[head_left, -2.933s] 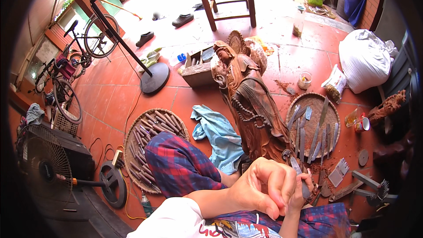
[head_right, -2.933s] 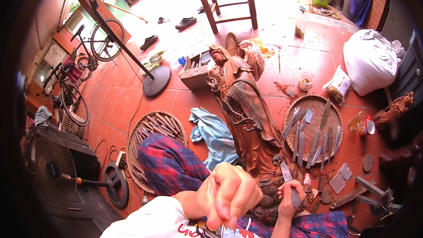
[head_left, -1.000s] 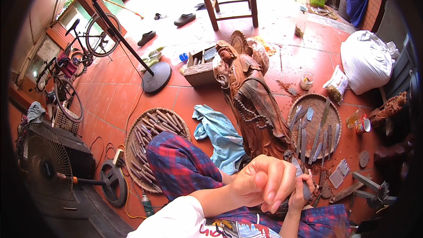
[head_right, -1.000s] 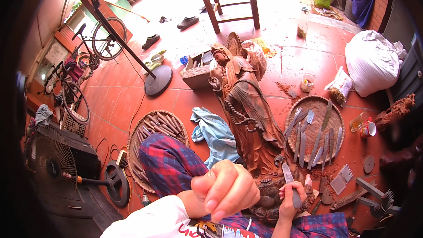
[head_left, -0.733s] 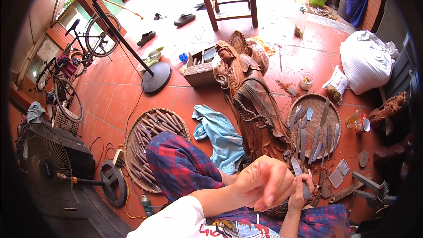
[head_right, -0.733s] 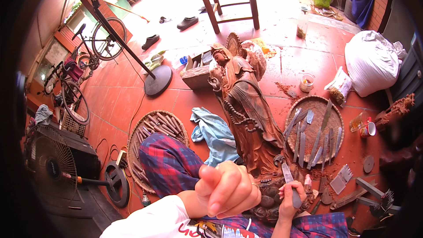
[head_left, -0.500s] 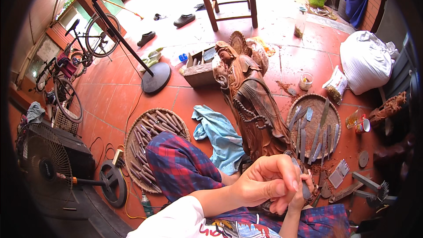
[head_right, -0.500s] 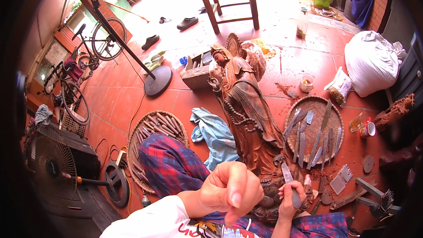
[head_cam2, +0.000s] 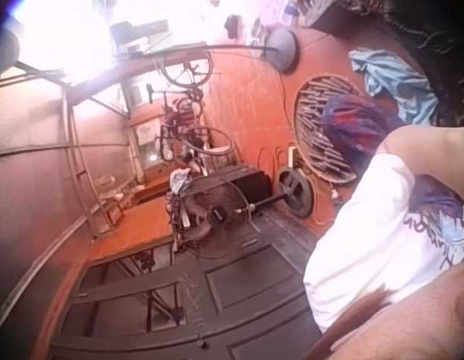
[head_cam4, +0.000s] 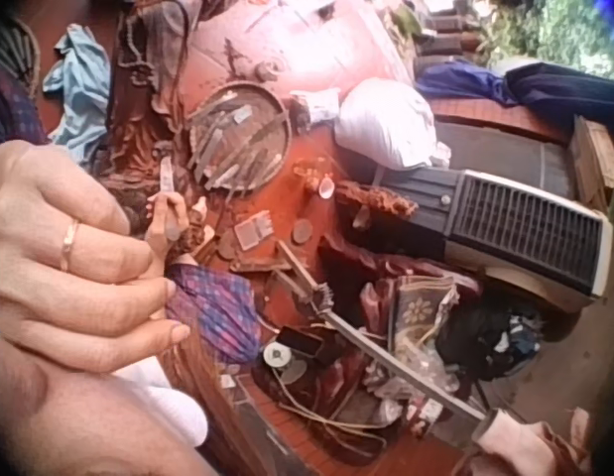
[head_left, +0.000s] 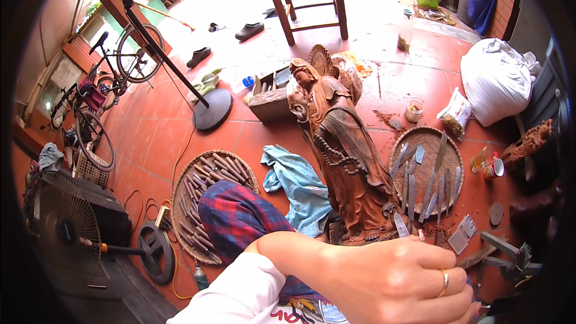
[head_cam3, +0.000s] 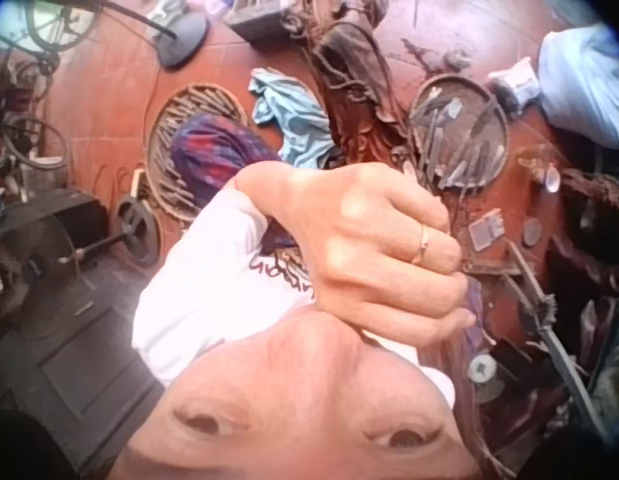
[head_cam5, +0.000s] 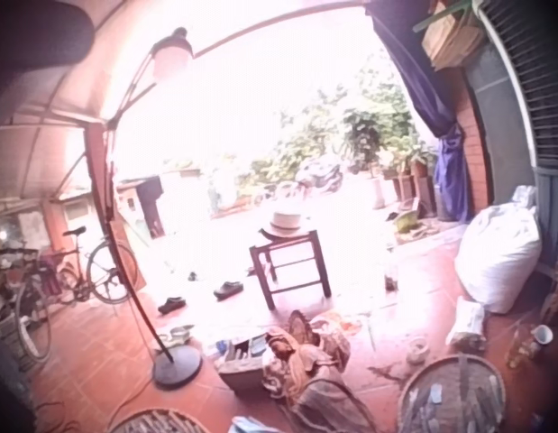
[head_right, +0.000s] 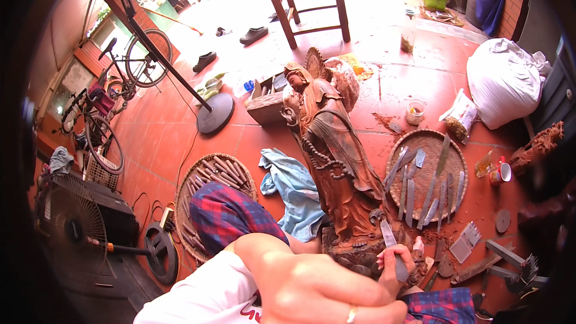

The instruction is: The person sits on the floor and carves a large wooden statue using a small metal chisel. They carefully chip away at the surface of the wood, focusing on detailed areas of the sculpture. The person occasionally pauses to inspect the work and remove wood shavings by hand.

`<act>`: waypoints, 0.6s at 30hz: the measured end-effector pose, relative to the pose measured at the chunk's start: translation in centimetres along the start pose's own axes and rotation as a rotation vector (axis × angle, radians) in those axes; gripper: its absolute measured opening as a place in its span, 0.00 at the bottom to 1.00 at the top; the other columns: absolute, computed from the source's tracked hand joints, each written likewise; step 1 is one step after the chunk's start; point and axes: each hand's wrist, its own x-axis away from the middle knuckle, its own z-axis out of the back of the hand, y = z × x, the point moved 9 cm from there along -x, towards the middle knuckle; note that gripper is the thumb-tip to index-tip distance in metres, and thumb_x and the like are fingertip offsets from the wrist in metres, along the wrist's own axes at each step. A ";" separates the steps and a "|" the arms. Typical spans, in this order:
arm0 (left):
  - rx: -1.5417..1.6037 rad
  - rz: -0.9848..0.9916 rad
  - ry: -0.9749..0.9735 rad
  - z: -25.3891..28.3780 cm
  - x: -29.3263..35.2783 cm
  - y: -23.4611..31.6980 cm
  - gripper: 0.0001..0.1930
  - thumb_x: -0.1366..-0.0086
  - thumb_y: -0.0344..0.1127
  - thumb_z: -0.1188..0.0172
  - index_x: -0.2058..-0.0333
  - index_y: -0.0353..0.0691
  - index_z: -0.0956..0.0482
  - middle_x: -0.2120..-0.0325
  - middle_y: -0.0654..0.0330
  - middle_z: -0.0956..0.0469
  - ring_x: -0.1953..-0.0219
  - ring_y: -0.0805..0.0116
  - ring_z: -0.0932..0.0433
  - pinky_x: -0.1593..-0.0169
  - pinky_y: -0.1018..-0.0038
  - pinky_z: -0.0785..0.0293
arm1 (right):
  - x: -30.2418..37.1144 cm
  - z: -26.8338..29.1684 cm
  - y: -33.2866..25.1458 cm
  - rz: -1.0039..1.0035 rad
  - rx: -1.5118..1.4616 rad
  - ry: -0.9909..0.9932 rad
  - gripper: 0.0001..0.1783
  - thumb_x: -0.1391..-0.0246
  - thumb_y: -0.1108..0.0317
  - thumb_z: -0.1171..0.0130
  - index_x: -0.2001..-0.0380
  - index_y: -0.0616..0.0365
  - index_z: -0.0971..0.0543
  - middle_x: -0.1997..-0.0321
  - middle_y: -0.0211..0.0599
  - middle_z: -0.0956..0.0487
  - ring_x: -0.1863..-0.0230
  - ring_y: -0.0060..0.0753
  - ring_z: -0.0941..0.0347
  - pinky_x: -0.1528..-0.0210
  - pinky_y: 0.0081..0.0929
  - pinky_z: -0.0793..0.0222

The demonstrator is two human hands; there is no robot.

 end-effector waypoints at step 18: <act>-0.064 0.509 -0.224 1.8 5.5 -3.5 0.10 0.42 0.30 0.29 0.61 0.35 0.12 0.71 0.58 0.14 0.74 0.70 0.15 0.71 0.80 0.23 | -0.1 -2.0 -4.2 0.076 0.010 0.023 0.10 0.37 0.68 0.37 0.71 0.60 0.24 0.75 0.32 0.23 0.77 0.18 0.28 0.74 0.15 0.34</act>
